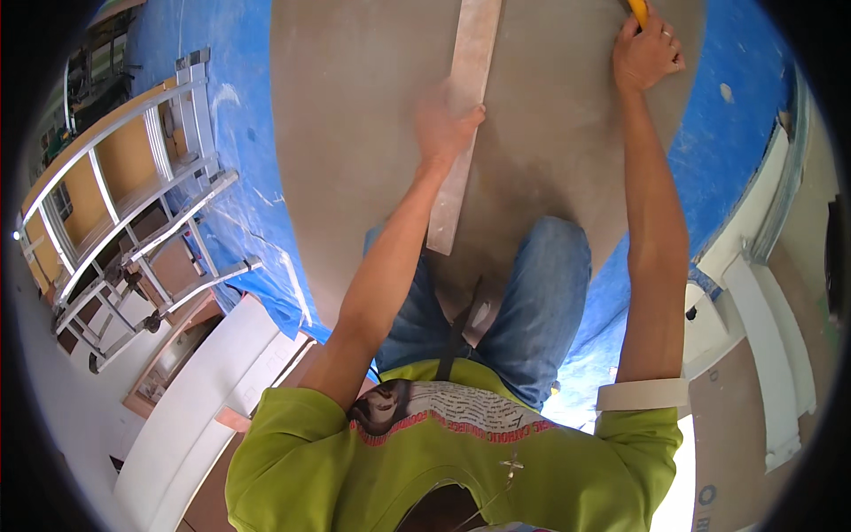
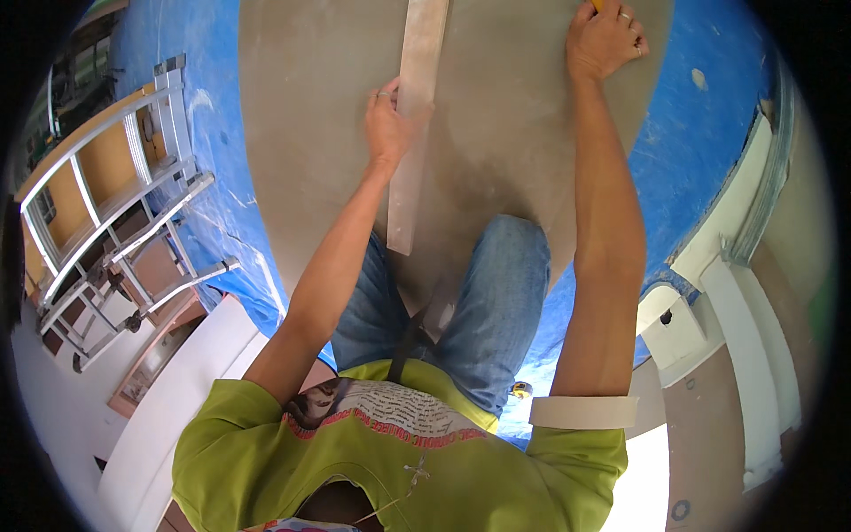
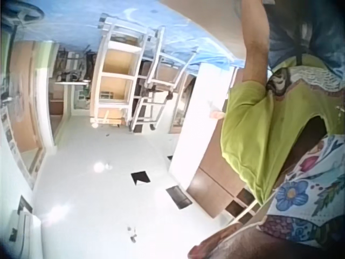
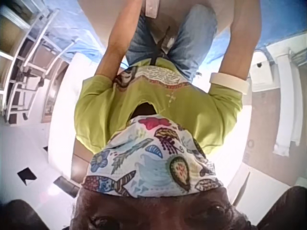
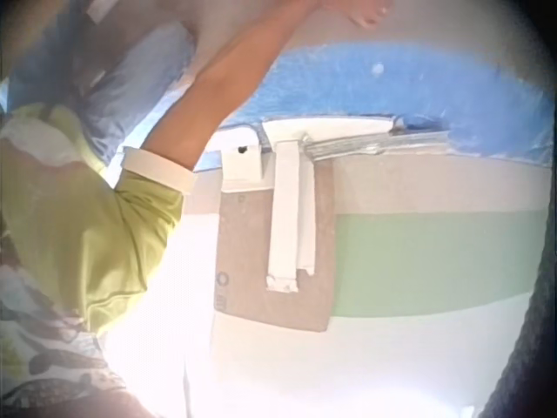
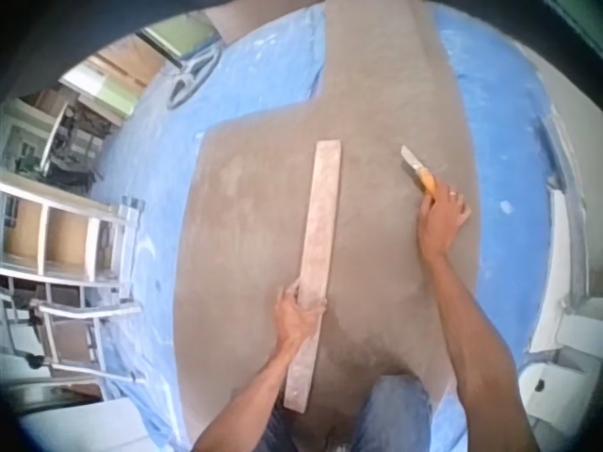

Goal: The person kneels on a blue protective sheet and uses a utility knife and a straight wooden guide to cut a large board. They repeatedly score along the guide, reposition the guide, and make additional cuts to separate sections of the board.

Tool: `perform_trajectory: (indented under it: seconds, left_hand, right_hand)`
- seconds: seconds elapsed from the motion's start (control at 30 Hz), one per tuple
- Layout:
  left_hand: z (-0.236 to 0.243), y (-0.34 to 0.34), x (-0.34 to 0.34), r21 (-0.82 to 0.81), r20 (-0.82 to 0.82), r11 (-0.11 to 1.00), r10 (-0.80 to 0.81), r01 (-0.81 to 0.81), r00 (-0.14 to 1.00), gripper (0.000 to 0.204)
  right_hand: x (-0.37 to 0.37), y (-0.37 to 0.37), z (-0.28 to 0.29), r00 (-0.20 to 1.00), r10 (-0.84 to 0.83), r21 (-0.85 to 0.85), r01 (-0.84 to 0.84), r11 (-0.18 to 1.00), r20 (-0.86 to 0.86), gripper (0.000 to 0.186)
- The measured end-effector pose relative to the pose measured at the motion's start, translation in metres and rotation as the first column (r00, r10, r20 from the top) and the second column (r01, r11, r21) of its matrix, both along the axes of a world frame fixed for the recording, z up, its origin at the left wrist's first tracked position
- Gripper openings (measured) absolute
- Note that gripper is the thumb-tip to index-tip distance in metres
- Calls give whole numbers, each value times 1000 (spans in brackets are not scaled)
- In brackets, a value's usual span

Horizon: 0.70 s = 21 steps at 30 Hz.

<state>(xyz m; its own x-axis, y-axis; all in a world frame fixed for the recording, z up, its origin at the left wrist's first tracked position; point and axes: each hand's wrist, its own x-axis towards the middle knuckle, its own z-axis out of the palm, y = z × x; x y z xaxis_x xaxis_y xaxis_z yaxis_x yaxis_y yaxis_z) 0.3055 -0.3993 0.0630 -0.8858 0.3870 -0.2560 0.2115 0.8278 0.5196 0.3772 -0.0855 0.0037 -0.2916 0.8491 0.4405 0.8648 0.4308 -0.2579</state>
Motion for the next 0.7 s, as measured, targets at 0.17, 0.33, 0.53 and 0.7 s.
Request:
perform_trajectory:
  seconds: [0.17,0.33,0.53,0.7]
  left_hand:
    - [-1,1,1,3,-8,1000,25,-25,1000,75]
    - [-3,2,1,23,-45,1000,21,-20,999,73]
    - [-8,-1,4,43,-159,998,-27,34,987,69]
    - [-6,0,6,33,-154,999,-14,20,988,67]
  right_hand:
    - [-2,1,-1,999,-3,-3,3,1000,42,27]
    - [0,3,-3,999,16,-7,-16,1000,39,28]
    - [1,1,3,999,47,-48,-46,998,23,30]
    - [0,-1,5,999,46,-45,-46,998,-4,30]
